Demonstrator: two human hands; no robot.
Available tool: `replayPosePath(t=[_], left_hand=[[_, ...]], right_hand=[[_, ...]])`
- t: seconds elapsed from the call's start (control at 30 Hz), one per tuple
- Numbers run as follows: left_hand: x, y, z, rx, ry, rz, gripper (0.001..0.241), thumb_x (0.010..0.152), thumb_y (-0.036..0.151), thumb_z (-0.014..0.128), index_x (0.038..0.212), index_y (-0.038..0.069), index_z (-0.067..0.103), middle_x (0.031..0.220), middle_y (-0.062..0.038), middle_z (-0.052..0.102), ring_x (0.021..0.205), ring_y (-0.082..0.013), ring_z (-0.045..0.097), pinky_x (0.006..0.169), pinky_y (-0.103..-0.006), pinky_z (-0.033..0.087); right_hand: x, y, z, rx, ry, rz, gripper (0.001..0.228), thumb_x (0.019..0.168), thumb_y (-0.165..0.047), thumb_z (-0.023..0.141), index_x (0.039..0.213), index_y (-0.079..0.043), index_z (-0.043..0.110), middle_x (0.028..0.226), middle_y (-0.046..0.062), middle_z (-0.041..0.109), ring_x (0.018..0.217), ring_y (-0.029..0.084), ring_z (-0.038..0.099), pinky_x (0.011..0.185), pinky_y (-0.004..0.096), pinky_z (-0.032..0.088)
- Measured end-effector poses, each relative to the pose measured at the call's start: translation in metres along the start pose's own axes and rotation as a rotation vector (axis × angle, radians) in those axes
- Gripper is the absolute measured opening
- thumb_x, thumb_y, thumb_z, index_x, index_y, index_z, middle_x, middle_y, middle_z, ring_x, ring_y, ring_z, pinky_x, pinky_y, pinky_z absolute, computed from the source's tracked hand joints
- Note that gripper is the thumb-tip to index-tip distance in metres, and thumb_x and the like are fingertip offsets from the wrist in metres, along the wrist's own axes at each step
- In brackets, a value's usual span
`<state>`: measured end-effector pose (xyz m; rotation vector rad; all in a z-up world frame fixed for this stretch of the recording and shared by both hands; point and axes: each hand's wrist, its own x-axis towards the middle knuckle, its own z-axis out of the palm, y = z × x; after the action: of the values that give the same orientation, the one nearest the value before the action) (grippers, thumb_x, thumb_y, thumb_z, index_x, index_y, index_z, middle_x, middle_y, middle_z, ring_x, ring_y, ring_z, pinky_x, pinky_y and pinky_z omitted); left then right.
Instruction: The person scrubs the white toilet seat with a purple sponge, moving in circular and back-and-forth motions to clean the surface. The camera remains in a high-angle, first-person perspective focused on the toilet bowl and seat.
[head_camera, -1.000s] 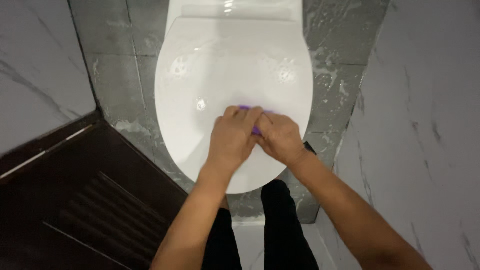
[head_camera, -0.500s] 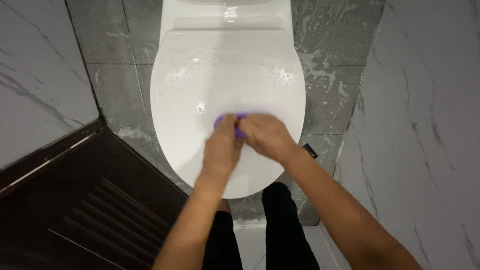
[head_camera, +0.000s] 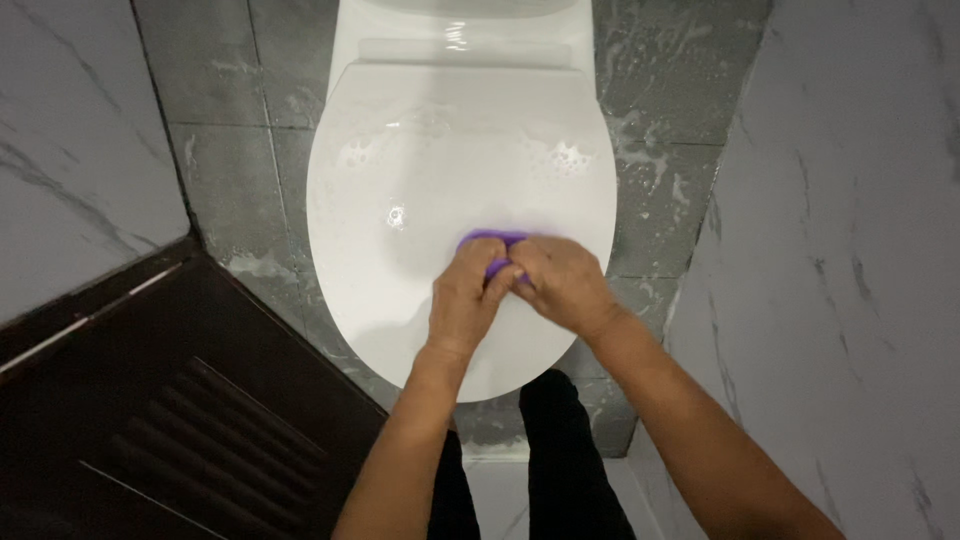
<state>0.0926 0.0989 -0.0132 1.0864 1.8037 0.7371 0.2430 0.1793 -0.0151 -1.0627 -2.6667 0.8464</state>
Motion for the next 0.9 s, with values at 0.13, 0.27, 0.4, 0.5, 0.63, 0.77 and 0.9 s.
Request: replayPosePath(t=[0.13,0.27,0.4,0.5,0.63,0.77,0.9], left_hand=[[0.034,0.004,-0.019,-0.062,0.112,0.105,0.027,0.094,0.027,0.073,0.111,0.008,0.063,0.104,-0.017,0.068,0.106,-0.0382,0.067,0.093,-0.0480,0.054],[0.076,0.001,-0.053,0.021,0.218,0.249,0.024,0.095,0.018,0.074,0.112,0.006,0.062,0.102,-0.018,0.066,0.105,-0.0408,0.066,0.094,-0.0495,0.052],[0.058,0.001,-0.072,0.109,0.106,0.163,0.025,0.093,0.024,0.077,0.109,0.012,0.062,0.100,-0.011,0.067,0.103,-0.0328,0.067,0.095,-0.0441,0.053],[0.019,0.008,-0.054,-0.052,0.051,0.055,0.028,0.089,0.018,0.077,0.109,0.008,0.061,0.106,-0.018,0.067,0.107,-0.0407,0.065,0.097,-0.0483,0.051],[-0.020,0.038,-0.022,-0.148,0.127,0.005,0.034,0.092,0.004,0.067,0.126,0.004,0.061,0.122,-0.017,0.059,0.119,-0.0397,0.061,0.105,-0.0473,0.049],[-0.018,0.016,-0.008,-0.145,0.140,0.031,0.025,0.092,0.008,0.069,0.116,0.006,0.064,0.106,-0.013,0.065,0.106,-0.0351,0.065,0.096,-0.0439,0.052],[0.028,0.011,-0.032,-0.090,0.198,0.118,0.022,0.094,0.010,0.067,0.115,0.006,0.064,0.104,-0.015,0.066,0.107,-0.0356,0.065,0.097,-0.0450,0.050]], right_hand=[[0.046,0.006,-0.007,0.083,-0.029,-0.058,0.023,0.101,-0.032,0.063,0.088,-0.013,0.056,0.072,0.008,0.059,0.072,0.031,0.065,0.068,0.043,0.055],[0.106,-0.002,-0.016,0.157,-0.003,-0.119,0.026,0.089,-0.018,0.081,0.094,-0.009,0.057,0.076,0.011,0.062,0.077,0.035,0.066,0.070,0.048,0.054],[0.091,-0.017,0.005,0.067,0.044,-0.130,0.025,0.092,-0.025,0.076,0.091,-0.011,0.056,0.074,0.011,0.062,0.074,0.036,0.066,0.069,0.048,0.054],[0.042,-0.021,0.017,0.151,-0.066,-0.048,0.022,0.089,-0.019,0.074,0.090,-0.008,0.055,0.074,0.014,0.062,0.074,0.039,0.065,0.069,0.053,0.053],[-0.010,-0.014,0.027,0.030,-0.053,0.022,0.027,0.085,-0.027,0.077,0.082,-0.018,0.051,0.071,0.002,0.055,0.071,0.027,0.064,0.064,0.040,0.051],[-0.018,0.006,0.030,0.003,-0.104,-0.013,0.027,0.095,-0.040,0.068,0.084,-0.020,0.054,0.073,0.002,0.054,0.074,0.025,0.064,0.066,0.038,0.052],[0.049,0.006,0.014,0.008,-0.115,-0.045,0.023,0.091,-0.033,0.073,0.092,-0.015,0.059,0.076,0.009,0.061,0.076,0.032,0.067,0.068,0.047,0.055]])
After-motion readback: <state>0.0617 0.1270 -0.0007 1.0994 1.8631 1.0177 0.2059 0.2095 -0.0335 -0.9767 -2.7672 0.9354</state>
